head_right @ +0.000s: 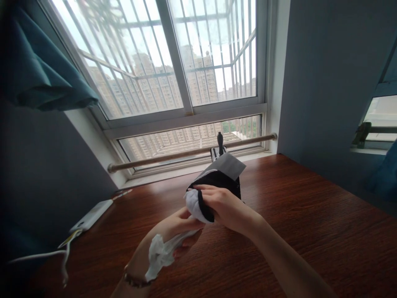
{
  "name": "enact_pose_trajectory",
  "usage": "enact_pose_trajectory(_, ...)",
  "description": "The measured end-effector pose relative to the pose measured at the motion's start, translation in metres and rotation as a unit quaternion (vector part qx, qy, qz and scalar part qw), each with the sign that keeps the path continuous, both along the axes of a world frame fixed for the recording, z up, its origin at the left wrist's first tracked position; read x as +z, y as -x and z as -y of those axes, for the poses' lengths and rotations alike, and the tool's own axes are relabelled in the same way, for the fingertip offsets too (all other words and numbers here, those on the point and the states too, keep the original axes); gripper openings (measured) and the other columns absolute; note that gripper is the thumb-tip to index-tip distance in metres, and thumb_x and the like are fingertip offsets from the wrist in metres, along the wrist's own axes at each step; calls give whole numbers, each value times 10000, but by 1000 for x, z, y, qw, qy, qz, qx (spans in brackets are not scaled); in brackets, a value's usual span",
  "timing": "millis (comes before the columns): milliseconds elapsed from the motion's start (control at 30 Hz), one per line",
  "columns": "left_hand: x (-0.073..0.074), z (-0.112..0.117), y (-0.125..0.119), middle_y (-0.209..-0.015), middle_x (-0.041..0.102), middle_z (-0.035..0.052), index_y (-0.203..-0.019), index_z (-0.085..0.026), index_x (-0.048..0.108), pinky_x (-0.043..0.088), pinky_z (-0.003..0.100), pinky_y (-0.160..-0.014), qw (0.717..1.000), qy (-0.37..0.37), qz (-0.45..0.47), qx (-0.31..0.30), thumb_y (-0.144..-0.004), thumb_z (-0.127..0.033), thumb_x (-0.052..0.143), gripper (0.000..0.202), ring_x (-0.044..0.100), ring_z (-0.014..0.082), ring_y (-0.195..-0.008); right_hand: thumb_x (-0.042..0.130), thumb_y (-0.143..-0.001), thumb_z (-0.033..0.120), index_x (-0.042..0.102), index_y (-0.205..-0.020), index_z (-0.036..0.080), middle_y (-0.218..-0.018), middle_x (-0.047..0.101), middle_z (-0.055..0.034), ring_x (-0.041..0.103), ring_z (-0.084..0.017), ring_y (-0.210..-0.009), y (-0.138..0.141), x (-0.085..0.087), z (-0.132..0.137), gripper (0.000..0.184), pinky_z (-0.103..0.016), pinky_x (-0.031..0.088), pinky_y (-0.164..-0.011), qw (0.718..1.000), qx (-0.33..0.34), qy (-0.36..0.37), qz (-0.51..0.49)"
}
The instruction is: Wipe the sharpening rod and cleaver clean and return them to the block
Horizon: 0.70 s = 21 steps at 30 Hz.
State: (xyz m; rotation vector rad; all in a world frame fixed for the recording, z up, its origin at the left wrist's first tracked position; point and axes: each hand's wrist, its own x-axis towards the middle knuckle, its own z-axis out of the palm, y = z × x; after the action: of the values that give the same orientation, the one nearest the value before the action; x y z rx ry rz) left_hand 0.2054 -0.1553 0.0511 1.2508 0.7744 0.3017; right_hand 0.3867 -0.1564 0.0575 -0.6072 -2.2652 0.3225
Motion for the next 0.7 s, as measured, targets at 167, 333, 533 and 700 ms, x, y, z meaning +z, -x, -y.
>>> enact_pose_trajectory(167,5,6,-1,-428,427,-101,-993,-214,355,204,144,-327,998,-29,-61,14,-789,-382,557,332,356,59,-300,479,-869,102,573,-1171,145,-1229,543,-95,428,-187,-1217,-1,1,-2,319,-287,344,-1036,1000,11,-9,-20)
enact_pose_trajectory(333,9,6,-3,-450,423,-89,-892,-194,398,209,137,-332,995,-47,-90,-17,-783,-394,549,273,356,49,-330,453,-868,78,567,-1196,169,-1201,561,-93,419,-212,-1225,-14,-3,-15,360,-339,357,-1029,998,-15,-31,-48)
enact_pose_trajectory(533,8,10,-3,-488,406,-84,-791,-184,412,229,128,-327,993,-73,-89,-29,-748,-383,582,265,356,39,-363,446,-856,99,585,-1173,173,-1162,579,-99,505,-230,-1130,-43,-9,-38,354,-357,408,-970,984,-105,-92,-109)
enact_pose_trajectory(700,12,15,-4,-499,406,-84,-808,-183,426,251,133,-334,987,-94,-130,-28,-764,-359,551,220,371,44,-371,426,-767,54,605,-1126,160,-1125,599,-84,532,-233,-1096,-69,-19,-56,415,-331,434,-928,952,-236,-127,-147)
